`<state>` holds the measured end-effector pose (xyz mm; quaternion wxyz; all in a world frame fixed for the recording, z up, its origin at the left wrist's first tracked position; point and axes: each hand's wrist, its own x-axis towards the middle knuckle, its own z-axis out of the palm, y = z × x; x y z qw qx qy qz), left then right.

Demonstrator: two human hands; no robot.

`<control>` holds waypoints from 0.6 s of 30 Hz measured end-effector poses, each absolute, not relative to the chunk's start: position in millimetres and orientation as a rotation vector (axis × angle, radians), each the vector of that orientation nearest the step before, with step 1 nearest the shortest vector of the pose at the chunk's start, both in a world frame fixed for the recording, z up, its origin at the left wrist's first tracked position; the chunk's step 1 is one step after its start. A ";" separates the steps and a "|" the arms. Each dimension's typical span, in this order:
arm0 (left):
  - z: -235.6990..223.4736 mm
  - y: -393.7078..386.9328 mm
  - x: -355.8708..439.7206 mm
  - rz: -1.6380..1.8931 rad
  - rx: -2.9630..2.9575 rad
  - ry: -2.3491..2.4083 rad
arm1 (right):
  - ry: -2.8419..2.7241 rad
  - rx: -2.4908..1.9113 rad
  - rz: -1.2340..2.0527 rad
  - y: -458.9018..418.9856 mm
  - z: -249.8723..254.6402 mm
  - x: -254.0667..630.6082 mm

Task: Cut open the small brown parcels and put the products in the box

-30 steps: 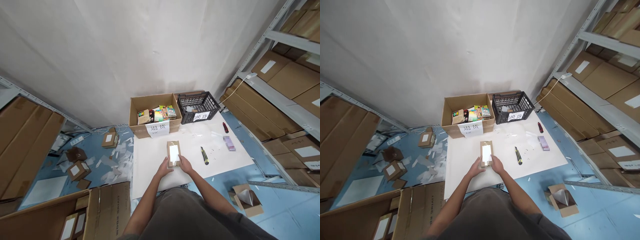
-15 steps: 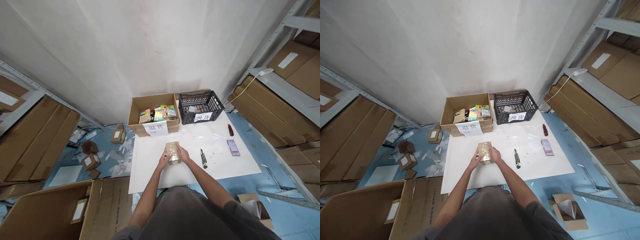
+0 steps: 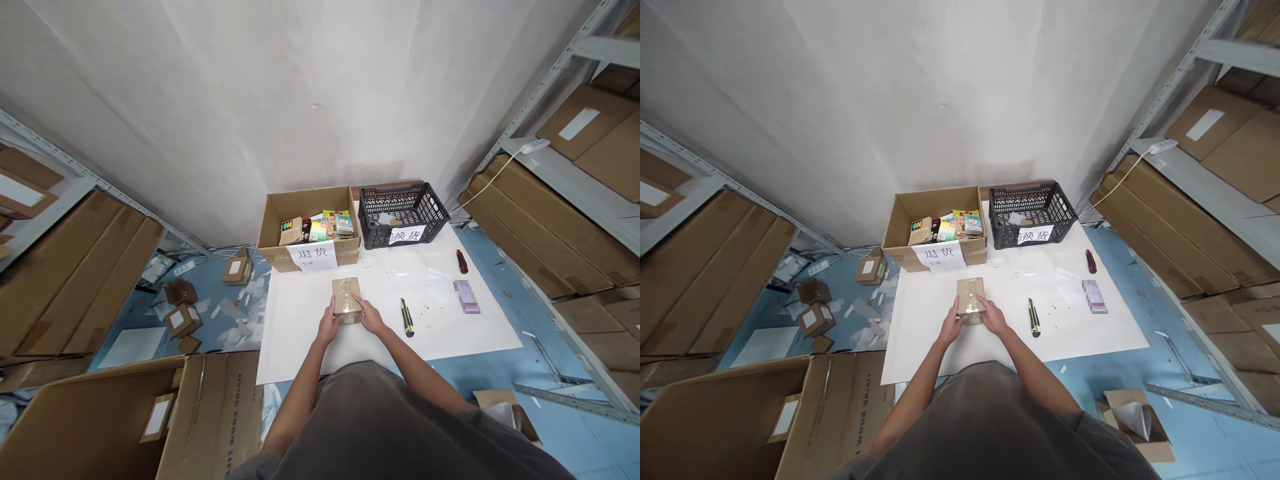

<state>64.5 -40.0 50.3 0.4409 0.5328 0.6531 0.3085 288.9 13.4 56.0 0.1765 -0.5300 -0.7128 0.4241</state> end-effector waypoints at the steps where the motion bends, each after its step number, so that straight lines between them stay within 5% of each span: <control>1: 54.3 -31.7 61.7 0.806 1.293 1.650 | -2.014 -1.517 1.208 23.7 64.1 285.9; 5: 59.2 -8.4 48.4 0.953 1.219 1.638 | -1.898 -1.513 1.217 60.8 80.5 272.3; 11: 25.2 -22.1 54.0 0.647 1.124 1.672 | -1.960 -1.926 1.286 53.1 43.8 252.7; 18: 48.0 13.0 21.6 0.293 1.644 1.688 | -2.193 -1.730 0.848 36.4 41.4 287.4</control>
